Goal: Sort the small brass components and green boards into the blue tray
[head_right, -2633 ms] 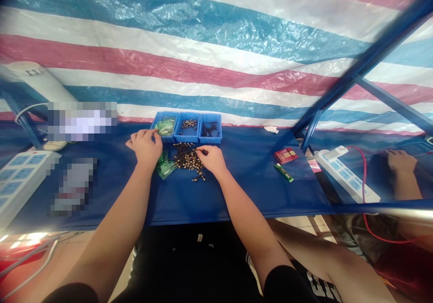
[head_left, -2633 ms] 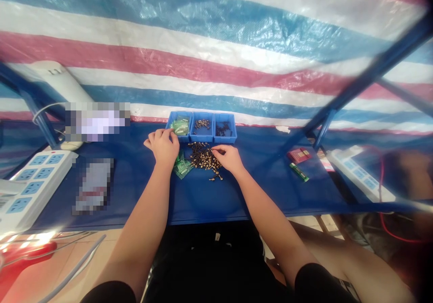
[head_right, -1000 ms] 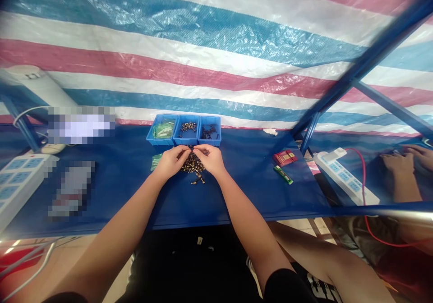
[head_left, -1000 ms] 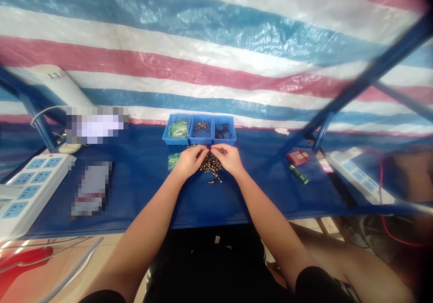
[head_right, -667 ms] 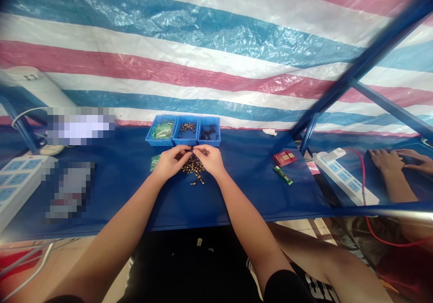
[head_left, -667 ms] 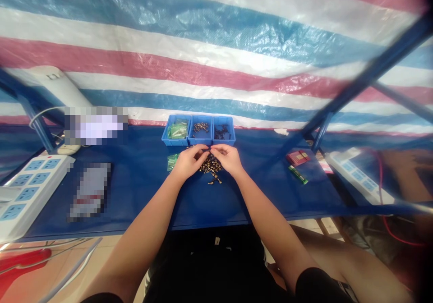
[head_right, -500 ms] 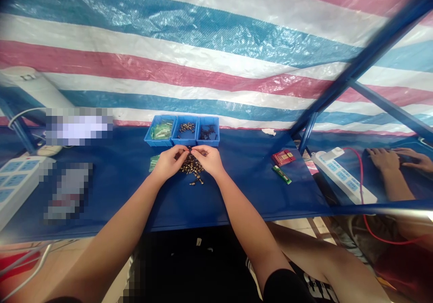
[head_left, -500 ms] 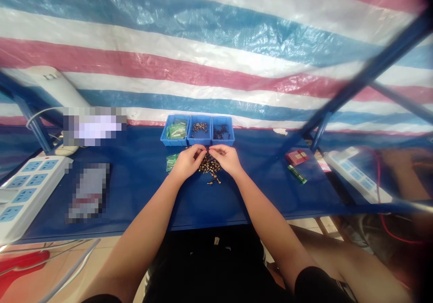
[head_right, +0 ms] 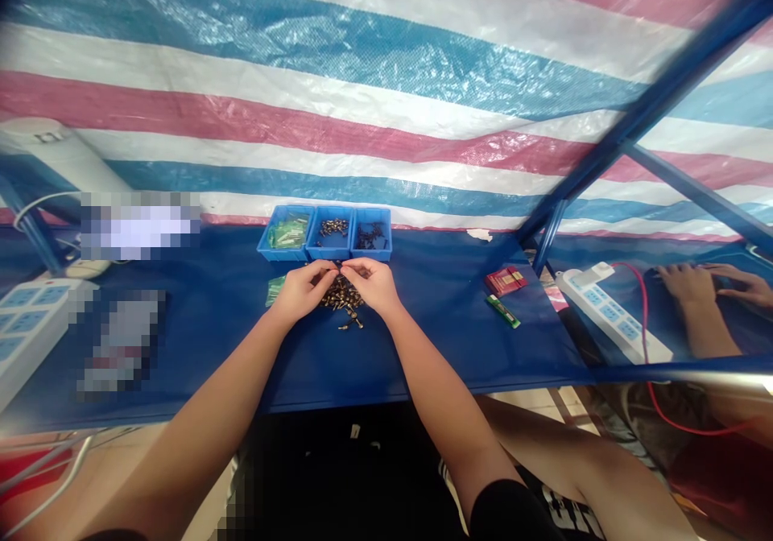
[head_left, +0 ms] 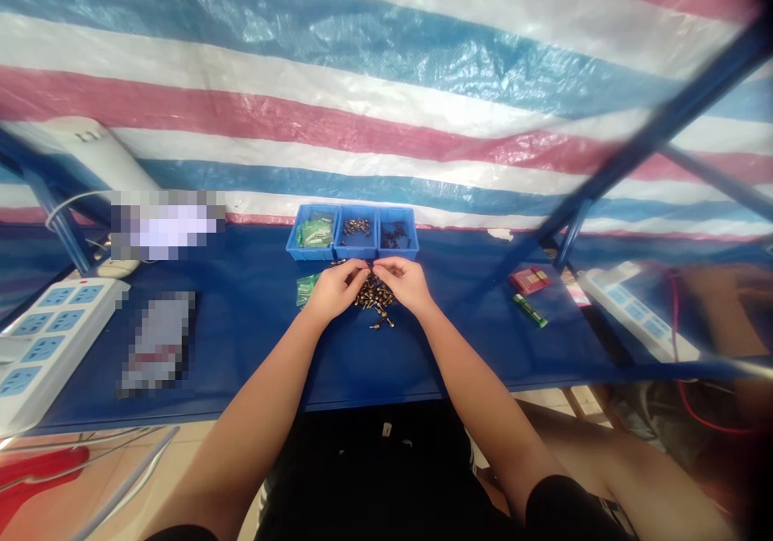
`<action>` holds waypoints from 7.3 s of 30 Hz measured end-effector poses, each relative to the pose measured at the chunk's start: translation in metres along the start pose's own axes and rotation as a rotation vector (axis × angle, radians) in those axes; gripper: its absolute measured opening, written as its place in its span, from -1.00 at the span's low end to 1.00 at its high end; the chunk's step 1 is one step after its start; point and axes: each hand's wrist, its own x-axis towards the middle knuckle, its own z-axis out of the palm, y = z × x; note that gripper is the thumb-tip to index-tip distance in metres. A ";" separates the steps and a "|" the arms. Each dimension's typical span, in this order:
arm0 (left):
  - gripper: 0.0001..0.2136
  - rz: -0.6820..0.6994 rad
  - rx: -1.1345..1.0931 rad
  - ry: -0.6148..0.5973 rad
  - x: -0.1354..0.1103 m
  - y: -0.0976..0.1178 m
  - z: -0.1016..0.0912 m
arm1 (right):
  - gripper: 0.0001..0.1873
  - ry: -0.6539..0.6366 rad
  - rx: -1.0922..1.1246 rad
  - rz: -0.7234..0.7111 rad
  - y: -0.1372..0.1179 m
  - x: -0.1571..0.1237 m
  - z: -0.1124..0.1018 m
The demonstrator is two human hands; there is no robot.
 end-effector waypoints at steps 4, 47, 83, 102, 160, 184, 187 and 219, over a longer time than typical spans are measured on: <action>-0.73 0.002 -0.009 0.004 0.000 0.001 -0.001 | -0.71 -0.007 -0.004 -0.007 0.000 0.000 0.000; -0.73 -0.028 -0.062 0.055 0.000 -0.004 0.006 | -0.73 -0.020 -0.018 -0.008 0.008 0.002 -0.001; -0.75 -0.016 0.080 0.098 -0.002 -0.009 0.007 | -0.59 0.699 -0.318 -0.309 -0.016 0.000 -0.022; -0.74 -0.014 0.081 0.090 -0.001 -0.008 0.006 | -0.80 -0.139 -0.769 -0.011 0.004 0.001 -0.015; -0.69 0.050 -0.007 -0.047 -0.004 0.000 0.002 | -0.68 -0.052 0.061 0.082 0.000 -0.001 0.005; -0.72 -0.029 0.012 0.067 -0.001 -0.006 0.004 | -0.80 -0.036 -0.044 -0.056 0.005 -0.002 0.004; -0.72 -0.025 -0.003 0.063 -0.001 -0.004 0.003 | -0.79 -0.039 -0.058 -0.062 0.003 -0.002 0.004; -0.70 -0.043 0.012 0.046 -0.001 -0.004 0.004 | -0.75 -0.013 -0.153 -0.030 0.002 -0.002 0.003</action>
